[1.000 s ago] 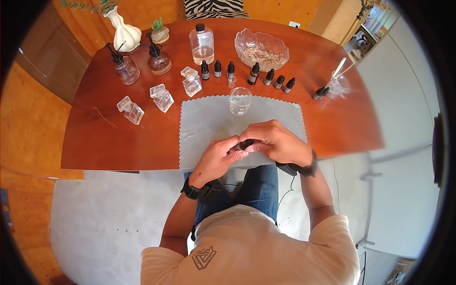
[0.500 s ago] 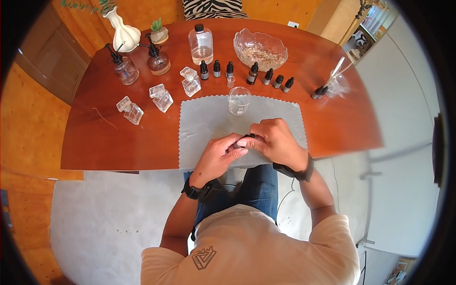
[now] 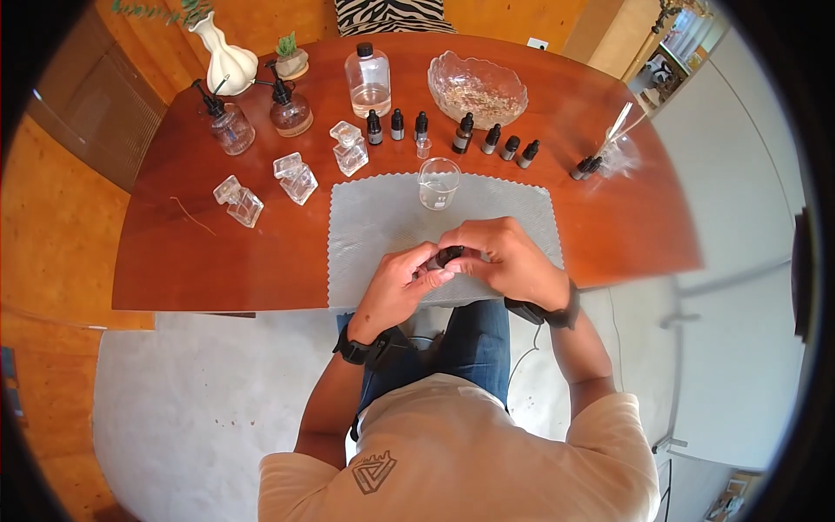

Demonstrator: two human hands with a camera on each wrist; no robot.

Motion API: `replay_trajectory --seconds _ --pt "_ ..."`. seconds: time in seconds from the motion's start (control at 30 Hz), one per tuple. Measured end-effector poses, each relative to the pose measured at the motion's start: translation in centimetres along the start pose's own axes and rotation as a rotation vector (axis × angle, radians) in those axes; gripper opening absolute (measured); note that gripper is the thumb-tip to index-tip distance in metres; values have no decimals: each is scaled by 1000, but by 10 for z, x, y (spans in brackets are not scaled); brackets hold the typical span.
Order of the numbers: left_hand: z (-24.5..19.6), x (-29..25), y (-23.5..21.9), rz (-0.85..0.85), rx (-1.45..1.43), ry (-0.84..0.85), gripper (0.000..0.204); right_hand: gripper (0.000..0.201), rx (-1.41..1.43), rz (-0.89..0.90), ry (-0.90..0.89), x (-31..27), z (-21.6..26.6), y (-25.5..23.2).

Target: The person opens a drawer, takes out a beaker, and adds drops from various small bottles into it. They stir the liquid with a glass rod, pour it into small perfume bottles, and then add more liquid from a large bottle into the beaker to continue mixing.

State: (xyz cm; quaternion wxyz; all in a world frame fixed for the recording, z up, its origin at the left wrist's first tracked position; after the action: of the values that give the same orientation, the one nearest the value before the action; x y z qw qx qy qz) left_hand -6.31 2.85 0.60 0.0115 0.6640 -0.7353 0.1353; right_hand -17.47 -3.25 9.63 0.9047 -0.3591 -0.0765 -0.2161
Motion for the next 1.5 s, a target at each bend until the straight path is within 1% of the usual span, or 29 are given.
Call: replay_trajectory --seconds 0.07,0.1,0.2,0.23,0.3,0.33,0.4,0.53,0.63,0.67,0.73,0.77,0.83,0.87,0.9,0.93,0.97,1.07,1.1,1.2,1.23,1.3,1.4,1.5 --pt "3 1 0 30 56 -19 27 18 -15 0 -12 -1 -4 3" --pt "2 1 -1 12 66 -15 27 18 -25 -4 -17 -2 -6 5" --pt "0 -1 0 -22 80 -9 26 16 -84 -28 121 -7 -15 10" --pt "3 -1 0 -25 77 -18 26 14 -82 -81 122 -8 -13 11" --pt "5 0 0 -15 115 -23 26 14 -88 -132 163 -11 -15 12" --pt "6 0 1 -21 90 -21 26 15 -86 -156 181 -13 -16 12" --pt "9 -1 2 -40 49 -24 27 17 -85 -185 184 -16 -15 12" --pt "10 0 2 -9 103 -48 32 17 -56 -202 189 -21 -17 13" --pt "20 1 3 -6 53 -26 38 17 -28 -216 187 -25 -22 11" --pt "18 1 2 -32 26 -27 41 17 -21 -218 190 -28 -24 8" --pt "12 1 1 -84 -32 -30 47 15 -88 -275 212 -37 -26 -18" --pt "8 2 1 -71 -34 -33 49 14 -121 -301 224 -42 -29 -35" --pt "2 4 1 -49 -39 -41 53 12 -169 -473 275 -59 -44 -87" --pt "2 5 1 -47 -31 -41 53 12 -324 -531 292 -66 -49 -116" --pt "2 5 2 -45 -23 -42 52 13 -348 -597 457 -73 -59 -142" --pt "2 5 3 -42 -15 -42 52 12 -374 -581 536 -79 -83 -162" --pt "2 4 3 -32 0 -48 52 12 -487 -561 558 -81 -101 -177" --pt "2 5 3 -19 25 -46 50 13 -573 -454 650 -79 -152 -195" --pt "5 5 3 -22 21 -41 50 15 -665 -442 684 -79 -171 -197" --pt "4 4 2 -51 -6 -68 46 16 -813 -376 713 -68 -181 -193" --pt "4 3 1 -64 -17 -86 45 16 -824 -388 733 -68 -184 -195" --pt "4 3 1 -63 -8 -64 44 17 -838 -412 770 -68 -188 -196" --pt "1 3 1 -61 7 -56 42 19 -849 -450 770 -70 -197 -199" --pt "-1 4 1 -51 23 -60 41 22 -820 -451 767 -76 -199 -201"
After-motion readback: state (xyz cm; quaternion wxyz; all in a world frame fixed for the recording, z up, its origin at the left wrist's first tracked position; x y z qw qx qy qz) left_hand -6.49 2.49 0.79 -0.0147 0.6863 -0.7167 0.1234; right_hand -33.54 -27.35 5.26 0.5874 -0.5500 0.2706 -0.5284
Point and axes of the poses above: each hand's wrist, its own x-axis towards the middle knuckle, its own y-axis out of the palm, z = x × y, the point moved 8 cm from there along x, towards the middle knuckle, and after that the axes turned 7 degrees about z, right-handed, at the moved point
